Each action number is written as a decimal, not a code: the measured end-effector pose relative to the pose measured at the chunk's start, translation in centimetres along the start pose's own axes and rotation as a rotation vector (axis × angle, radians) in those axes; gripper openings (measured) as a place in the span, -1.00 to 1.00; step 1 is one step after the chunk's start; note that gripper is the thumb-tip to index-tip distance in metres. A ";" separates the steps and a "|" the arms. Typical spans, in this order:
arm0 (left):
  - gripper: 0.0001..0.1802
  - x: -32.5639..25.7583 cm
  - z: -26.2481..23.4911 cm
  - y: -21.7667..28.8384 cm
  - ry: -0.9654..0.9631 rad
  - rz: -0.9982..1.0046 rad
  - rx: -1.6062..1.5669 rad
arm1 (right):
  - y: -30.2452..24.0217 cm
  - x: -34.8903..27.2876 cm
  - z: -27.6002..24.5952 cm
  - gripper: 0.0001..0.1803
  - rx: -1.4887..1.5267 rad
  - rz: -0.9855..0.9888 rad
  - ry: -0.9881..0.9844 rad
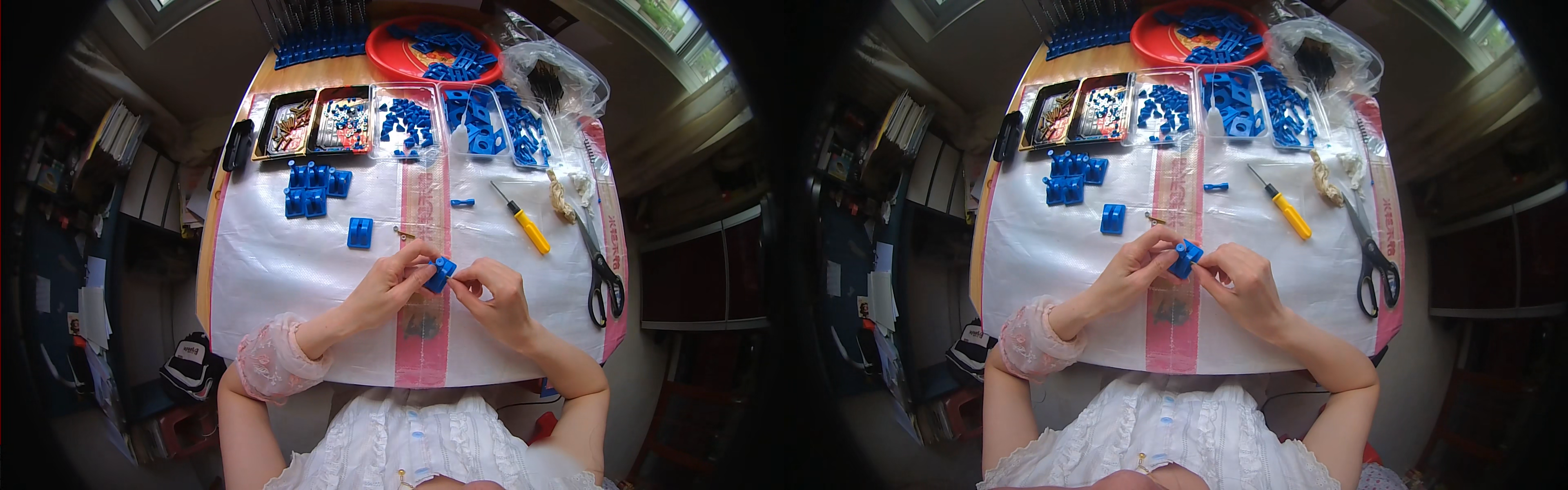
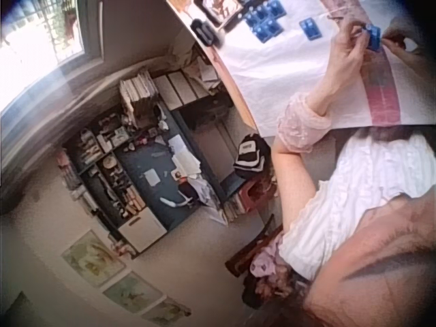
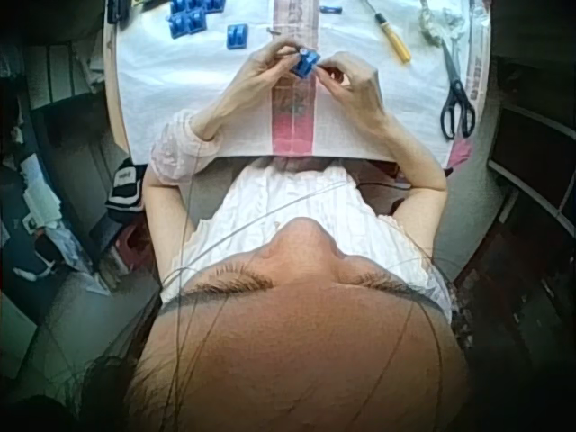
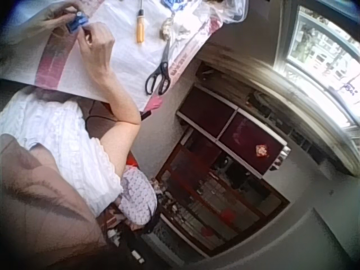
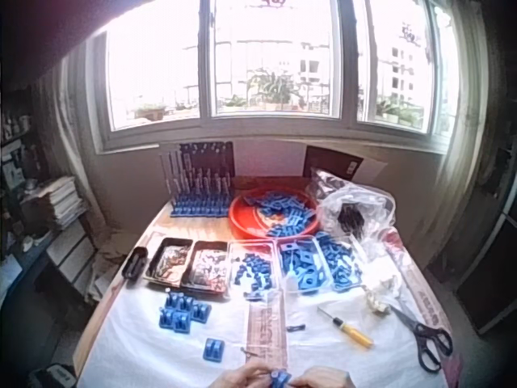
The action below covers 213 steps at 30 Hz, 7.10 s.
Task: Assembling blue plastic fixture components using a screwdriver.
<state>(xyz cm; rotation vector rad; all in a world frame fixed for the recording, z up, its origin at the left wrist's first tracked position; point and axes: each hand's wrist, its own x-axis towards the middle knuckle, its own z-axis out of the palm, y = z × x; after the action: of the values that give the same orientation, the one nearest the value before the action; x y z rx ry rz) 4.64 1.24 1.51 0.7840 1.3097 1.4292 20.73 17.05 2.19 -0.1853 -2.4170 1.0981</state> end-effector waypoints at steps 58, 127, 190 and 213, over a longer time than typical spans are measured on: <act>-0.82 0.2 0.1 -1.5 0.005 0.079 0.121 | 0.6 -0.4 0.4 -0.87 -0.143 -0.093 -0.006; -0.82 0.2 0.0 -1.8 -0.001 0.199 0.138 | 0.0 -0.1 0.3 -0.89 -0.100 -0.051 0.007; -0.64 -0.4 -0.7 -0.5 -0.474 -0.322 -0.273 | -0.9 -0.4 -0.2 -0.88 0.591 0.194 -0.112; -0.66 0.1 -0.9 -1.4 -0.502 -0.392 -0.389 | -0.7 -0.6 0.2 -0.89 0.544 0.190 -0.074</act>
<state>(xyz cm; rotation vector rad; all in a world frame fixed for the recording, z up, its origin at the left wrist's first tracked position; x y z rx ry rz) 4.08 0.93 -0.01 0.5368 0.7170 1.0349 21.18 16.24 2.37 -0.1958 -2.0954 1.8278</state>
